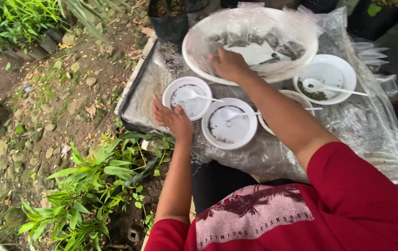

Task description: Filling small plastic bags with seeds and soil using spoons and hands at a nursery table.

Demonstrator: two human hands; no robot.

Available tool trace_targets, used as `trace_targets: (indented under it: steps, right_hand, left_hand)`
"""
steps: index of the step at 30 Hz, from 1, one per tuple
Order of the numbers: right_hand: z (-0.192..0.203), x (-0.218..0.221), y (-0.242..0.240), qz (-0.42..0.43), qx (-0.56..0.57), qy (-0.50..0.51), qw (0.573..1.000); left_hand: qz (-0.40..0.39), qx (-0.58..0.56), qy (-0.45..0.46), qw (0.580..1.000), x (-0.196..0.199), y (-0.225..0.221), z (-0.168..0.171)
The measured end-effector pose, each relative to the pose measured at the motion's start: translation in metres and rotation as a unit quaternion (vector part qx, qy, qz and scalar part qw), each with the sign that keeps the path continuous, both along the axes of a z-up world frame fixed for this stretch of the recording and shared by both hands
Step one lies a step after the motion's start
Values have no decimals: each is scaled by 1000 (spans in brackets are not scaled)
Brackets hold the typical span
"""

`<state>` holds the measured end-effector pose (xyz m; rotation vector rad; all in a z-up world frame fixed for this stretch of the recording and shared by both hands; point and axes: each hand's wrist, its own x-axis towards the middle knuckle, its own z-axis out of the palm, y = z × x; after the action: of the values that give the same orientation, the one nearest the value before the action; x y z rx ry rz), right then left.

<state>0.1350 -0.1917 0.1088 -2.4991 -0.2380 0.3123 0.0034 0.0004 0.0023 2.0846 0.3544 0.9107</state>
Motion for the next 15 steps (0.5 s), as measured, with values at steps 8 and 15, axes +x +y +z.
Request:
trace_targets:
  steps: [8,15]
  right_hand:
    - [0,-8,-98,-2,180,-164,970]
    - [-52,-39,-268,-69,147,-355,921]
  left_hand:
    - [21,33,17,999,5,0,-6]
    - [30,27,39,998,3,-9,2]
